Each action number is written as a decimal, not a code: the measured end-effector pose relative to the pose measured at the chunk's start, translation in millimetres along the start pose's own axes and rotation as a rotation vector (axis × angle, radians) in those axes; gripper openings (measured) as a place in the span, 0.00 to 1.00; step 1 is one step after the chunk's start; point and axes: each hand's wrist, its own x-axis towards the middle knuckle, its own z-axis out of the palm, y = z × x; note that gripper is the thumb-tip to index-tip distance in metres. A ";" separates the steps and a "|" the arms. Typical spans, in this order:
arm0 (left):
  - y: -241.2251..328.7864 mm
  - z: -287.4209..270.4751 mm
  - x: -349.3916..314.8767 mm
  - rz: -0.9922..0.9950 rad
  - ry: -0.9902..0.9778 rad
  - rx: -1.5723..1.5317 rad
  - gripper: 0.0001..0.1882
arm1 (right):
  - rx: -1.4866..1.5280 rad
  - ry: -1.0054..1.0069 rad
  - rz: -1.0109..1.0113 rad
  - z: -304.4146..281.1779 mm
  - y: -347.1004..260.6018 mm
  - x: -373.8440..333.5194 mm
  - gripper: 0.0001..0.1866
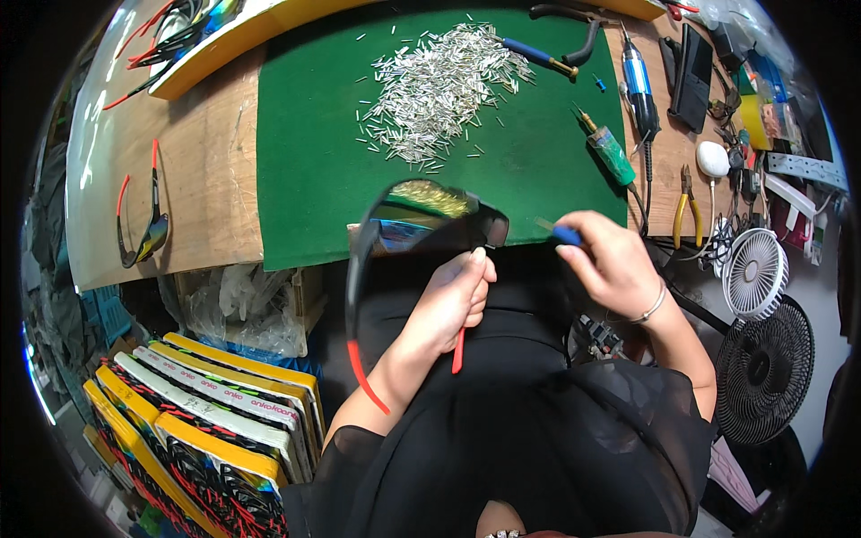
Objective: The person assembles a pair of sunglasses by inserting small metal pins into the frame using a small tool. They repeatedly pick up a pair of sunglasses, insert pins into the hinge area, and place the finished pair on a wooden tray with other completed units.
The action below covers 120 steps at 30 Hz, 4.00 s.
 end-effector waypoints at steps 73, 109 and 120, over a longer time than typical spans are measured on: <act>-22.5 -2.8 -12.0 0.590 0.389 0.366 0.15 | 0.504 -0.071 0.003 61.2 -22.9 -34.0 0.21; 13.3 17.0 -25.3 0.346 0.271 0.232 0.13 | -0.881 0.621 0.387 -29.4 93.6 -52.1 0.27; 0.9 26.7 -31.8 0.217 0.115 0.347 0.13 | 0.630 0.153 -0.078 34.1 -14.8 11.4 0.15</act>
